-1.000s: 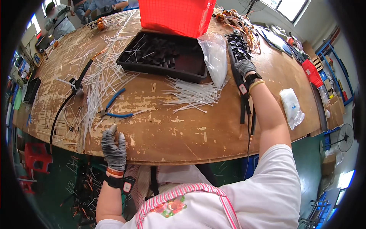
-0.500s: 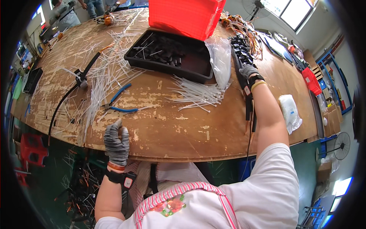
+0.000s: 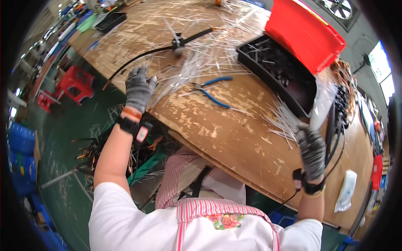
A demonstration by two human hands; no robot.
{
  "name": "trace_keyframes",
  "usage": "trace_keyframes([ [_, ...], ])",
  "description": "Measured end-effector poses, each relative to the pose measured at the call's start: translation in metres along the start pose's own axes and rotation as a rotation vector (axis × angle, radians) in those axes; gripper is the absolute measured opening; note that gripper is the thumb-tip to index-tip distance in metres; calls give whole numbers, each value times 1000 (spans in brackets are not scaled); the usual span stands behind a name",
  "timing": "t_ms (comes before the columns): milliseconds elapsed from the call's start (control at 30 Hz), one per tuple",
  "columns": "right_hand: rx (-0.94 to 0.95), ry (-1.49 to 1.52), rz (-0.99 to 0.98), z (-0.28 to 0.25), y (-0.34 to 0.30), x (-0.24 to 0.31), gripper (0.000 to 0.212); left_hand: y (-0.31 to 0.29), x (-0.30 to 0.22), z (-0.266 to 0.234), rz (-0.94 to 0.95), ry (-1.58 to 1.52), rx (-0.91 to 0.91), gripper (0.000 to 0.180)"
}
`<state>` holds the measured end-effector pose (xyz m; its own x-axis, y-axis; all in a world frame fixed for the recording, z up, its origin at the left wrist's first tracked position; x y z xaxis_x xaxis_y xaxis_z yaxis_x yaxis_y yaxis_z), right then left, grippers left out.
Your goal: Bundling black cables using plastic zip ties and cutting the excess with pliers.
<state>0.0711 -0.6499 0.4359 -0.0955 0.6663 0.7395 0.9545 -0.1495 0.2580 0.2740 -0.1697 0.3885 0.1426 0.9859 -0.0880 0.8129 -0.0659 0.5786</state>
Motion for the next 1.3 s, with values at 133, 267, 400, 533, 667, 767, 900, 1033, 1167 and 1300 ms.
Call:
trace_keyframes([
  [133, 241, 127, -142, 113, -4, 27, 15, 42, 41, 17, -63, 182, 10, 69],
  [267, 315, 176, -273, 170, 1, 57, 16, 80, 9, 49, 38, 178, 135, 76],
  [400, 434, 634, 131, 212, 0, 15, 17, 116, -21, 86, -6, 52, 217, 93],
  [533, 471, 715, 214, 219, -8, 0, 18, 132, -43, 118, -84, -359, 412, 76],
  [667, 594, 876, 206, 226, -2, 22, 20, 145, 31, 169, -122, -693, 414, 53],
  [767, 591, 1019, 455, 225, -3, -22, 21, 126, -76, 136, 31, -942, 370, 60],
  [900, 617, 986, 389, 224, -1, -11, 22, 115, -107, 84, 418, 365, 269, 83],
  [1033, 616, 989, 378, 225, -1, -11, 23, 108, -125, 62, 669, 242, -12, 83],
  [1167, 631, 1006, 379, 229, -4, -11, 23, 120, -96, 97, 437, 301, 531, 61],
  [1300, 641, 1008, 326, 232, -3, -9, 23, 112, -80, 72, 443, 308, 423, 51],
])
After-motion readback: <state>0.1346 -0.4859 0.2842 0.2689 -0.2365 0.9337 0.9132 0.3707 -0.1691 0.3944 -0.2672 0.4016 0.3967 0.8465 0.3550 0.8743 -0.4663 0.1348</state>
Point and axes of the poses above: each hand's wrist, its own y-axis towards the middle knuckle, its own z-axis out of the palm, x = y × z, the point moved 10 cm from there along y, towards the middle knuckle, and after that the axes turned 1 degree about y, right-handed, at the moved point
